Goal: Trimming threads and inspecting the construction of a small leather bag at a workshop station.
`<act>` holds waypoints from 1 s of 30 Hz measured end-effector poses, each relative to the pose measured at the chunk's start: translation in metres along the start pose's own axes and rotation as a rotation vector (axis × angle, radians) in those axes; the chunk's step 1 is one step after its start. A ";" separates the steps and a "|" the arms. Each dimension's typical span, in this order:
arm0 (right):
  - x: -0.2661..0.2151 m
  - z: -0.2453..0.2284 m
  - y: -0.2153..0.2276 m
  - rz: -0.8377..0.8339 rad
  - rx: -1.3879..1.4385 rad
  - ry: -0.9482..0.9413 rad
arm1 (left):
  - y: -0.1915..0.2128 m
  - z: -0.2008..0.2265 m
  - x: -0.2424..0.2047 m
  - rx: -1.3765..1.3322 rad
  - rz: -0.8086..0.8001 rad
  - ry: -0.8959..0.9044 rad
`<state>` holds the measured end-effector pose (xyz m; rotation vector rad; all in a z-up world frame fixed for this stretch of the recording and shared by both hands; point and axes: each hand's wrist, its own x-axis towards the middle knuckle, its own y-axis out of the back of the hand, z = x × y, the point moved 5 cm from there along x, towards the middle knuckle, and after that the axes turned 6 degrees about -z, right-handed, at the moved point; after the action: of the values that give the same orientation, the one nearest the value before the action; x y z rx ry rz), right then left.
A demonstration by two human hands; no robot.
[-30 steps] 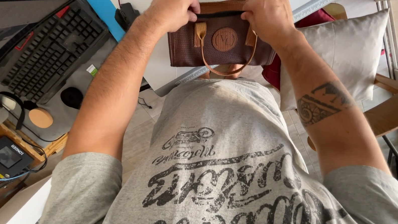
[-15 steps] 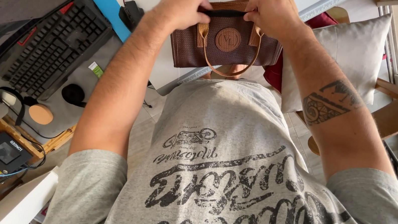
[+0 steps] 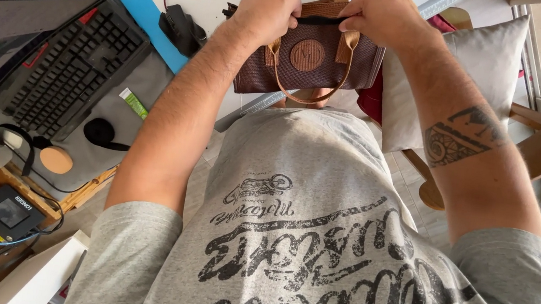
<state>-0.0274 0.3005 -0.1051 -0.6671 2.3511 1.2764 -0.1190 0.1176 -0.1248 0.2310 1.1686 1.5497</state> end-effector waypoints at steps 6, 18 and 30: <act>-0.009 0.037 -0.010 0.072 -0.016 0.135 | 0.003 0.002 -0.002 -0.065 0.004 -0.013; -0.057 0.066 0.003 0.195 0.349 -0.067 | 0.003 -0.004 -0.001 -0.076 0.018 0.027; -0.088 0.020 -0.007 0.561 -0.057 0.092 | 0.005 -0.006 -0.002 -0.076 0.021 0.032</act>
<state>0.0508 0.3343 -0.0731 -0.0698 2.6946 1.5629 -0.1261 0.1134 -0.1230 0.1687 1.1329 1.6177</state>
